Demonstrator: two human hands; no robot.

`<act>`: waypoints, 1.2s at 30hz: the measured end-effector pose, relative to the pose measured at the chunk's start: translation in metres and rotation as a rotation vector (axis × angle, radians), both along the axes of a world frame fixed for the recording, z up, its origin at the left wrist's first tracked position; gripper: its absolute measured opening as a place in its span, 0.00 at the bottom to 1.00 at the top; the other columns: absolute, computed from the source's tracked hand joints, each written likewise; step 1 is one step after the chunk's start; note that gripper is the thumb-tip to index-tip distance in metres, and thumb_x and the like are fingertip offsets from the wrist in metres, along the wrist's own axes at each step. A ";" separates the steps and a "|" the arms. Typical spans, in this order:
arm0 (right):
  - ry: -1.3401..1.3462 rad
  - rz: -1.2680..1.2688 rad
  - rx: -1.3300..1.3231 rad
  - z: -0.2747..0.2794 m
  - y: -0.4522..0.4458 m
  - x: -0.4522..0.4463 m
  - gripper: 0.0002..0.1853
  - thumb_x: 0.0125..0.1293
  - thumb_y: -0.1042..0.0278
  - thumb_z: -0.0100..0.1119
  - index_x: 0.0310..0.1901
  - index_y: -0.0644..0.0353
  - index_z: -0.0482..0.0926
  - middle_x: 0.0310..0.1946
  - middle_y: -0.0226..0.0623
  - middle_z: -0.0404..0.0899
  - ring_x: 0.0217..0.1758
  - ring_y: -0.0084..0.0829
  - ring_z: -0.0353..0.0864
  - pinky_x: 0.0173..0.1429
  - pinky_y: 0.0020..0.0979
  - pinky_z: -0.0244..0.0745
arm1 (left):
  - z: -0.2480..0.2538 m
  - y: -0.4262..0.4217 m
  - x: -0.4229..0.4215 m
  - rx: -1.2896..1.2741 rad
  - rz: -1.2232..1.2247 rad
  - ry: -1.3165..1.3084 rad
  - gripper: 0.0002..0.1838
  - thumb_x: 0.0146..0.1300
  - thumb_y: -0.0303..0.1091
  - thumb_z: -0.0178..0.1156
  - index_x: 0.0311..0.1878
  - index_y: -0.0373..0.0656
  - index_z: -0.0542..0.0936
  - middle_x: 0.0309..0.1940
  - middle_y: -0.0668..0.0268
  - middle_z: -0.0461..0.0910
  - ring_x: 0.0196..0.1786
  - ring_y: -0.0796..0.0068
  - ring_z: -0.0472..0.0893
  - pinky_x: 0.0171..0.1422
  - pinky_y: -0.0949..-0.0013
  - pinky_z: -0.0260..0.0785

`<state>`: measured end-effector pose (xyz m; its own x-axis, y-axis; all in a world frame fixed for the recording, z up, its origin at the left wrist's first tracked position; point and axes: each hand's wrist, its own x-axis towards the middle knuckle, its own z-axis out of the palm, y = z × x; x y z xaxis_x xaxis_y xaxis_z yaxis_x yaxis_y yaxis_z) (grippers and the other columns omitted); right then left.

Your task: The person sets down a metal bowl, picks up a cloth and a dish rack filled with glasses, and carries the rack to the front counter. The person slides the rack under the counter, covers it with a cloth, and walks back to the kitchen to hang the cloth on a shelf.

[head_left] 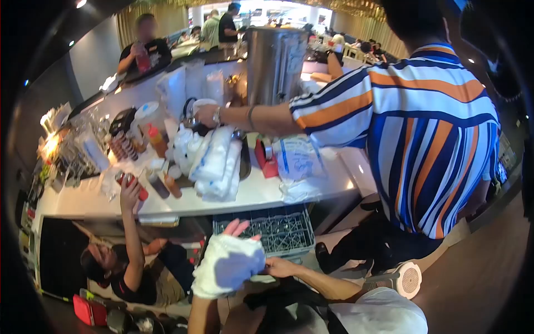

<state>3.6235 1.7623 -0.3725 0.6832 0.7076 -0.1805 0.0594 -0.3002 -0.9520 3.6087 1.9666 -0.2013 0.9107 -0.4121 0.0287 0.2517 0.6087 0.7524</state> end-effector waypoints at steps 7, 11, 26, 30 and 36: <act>0.153 0.182 0.268 0.075 -0.091 0.035 0.10 0.63 0.63 0.64 0.32 0.58 0.75 0.64 0.44 0.65 0.67 0.37 0.64 0.68 0.36 0.59 | -0.055 0.116 0.029 1.001 -0.130 -0.281 0.23 0.60 0.31 0.57 0.60 0.41 0.72 0.53 0.59 0.76 0.52 0.68 0.77 0.58 0.69 0.69; 0.560 0.268 0.163 0.148 -0.114 0.021 0.18 0.63 0.63 0.65 0.51 0.61 0.75 0.61 0.43 0.67 0.61 0.26 0.69 0.60 0.32 0.67 | 0.012 0.100 -0.003 1.463 0.487 -1.294 0.23 0.50 0.30 0.66 0.52 0.40 0.75 0.50 0.61 0.77 0.46 0.61 0.80 0.54 0.61 0.71; 0.156 0.017 -0.171 0.189 -0.165 -0.023 0.29 0.56 0.62 0.72 0.60 0.54 0.76 0.50 0.30 0.78 0.48 0.21 0.72 0.49 0.25 0.68 | 0.005 0.119 0.010 1.611 0.529 -1.100 0.18 0.47 0.29 0.69 0.40 0.41 0.73 0.40 0.60 0.78 0.43 0.65 0.78 0.47 0.65 0.72; 0.315 0.073 -0.495 0.115 -0.193 -0.034 0.15 0.61 0.57 0.66 0.43 0.59 0.83 0.24 0.28 0.78 0.29 0.20 0.71 0.37 0.26 0.69 | -0.102 0.154 0.005 0.756 0.175 -0.023 0.20 0.45 0.28 0.71 0.42 0.42 0.76 0.36 0.66 0.78 0.38 0.71 0.80 0.41 0.70 0.72; 0.516 -0.132 -0.043 0.097 -0.239 -0.042 0.12 0.68 0.63 0.59 0.47 0.62 0.78 0.37 0.27 0.80 0.40 0.18 0.75 0.46 0.22 0.70 | -0.184 0.212 -0.012 0.570 -0.023 0.337 0.10 0.69 0.37 0.51 0.34 0.44 0.77 0.33 0.65 0.79 0.40 0.66 0.77 0.55 0.65 0.68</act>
